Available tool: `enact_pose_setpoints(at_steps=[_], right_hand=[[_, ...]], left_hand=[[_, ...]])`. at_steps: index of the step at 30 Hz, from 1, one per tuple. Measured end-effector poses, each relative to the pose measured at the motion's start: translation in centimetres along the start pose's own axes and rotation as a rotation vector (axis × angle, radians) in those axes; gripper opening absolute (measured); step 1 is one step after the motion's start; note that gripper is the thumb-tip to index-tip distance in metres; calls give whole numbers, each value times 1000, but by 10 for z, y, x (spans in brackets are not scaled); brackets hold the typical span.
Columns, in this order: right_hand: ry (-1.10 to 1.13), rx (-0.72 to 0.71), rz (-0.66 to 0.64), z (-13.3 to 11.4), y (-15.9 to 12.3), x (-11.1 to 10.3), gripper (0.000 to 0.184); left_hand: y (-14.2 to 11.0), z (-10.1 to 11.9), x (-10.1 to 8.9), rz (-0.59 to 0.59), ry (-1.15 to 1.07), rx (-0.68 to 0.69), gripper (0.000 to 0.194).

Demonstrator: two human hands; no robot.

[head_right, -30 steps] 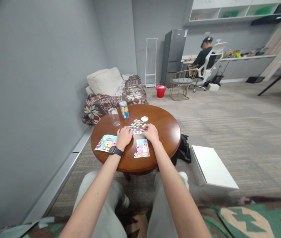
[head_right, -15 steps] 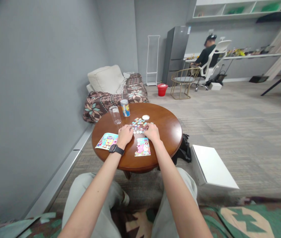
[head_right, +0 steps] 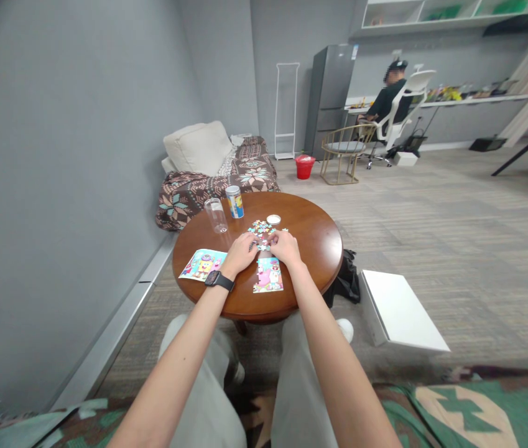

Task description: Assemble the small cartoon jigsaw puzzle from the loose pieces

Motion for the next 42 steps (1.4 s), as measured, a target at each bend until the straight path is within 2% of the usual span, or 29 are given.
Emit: enact_pose_setpoints(at_steps=[4, 12, 20, 29, 35, 39, 42], right_hand=[[32, 9, -15, 1, 0, 0, 23], [144, -22, 53, 5, 0, 2, 21], [102, -27, 89, 8, 2, 3, 18], [148, 25, 56, 9, 1, 3, 15], [159, 11, 17, 11, 3, 4, 32], [109, -33, -6, 7, 3, 3, 12], [175, -20, 18, 3, 0, -1, 9]], left_hand=[[0, 1, -2, -1, -34, -3, 27], [-1, -1, 0, 2, -13, -4, 27], [-1, -1, 1, -6, -9, 7, 26], [-1, 0, 0, -8, -16, -16, 27], [-1, -1, 0, -9, -7, -5, 26], [-1, -1, 1, -14, 1, -3, 26], [-1, -1, 1, -10, -7, -5, 27]])
Point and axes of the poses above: each hand's wrist, its own y-axis towards the middle knuckle, its own x-axis out of the palm, z = x × y, the point moved 3 cm from there along y, towards the middle knuckle, and after that the axes turned 10 degrees about x, right-handed, at the moved point
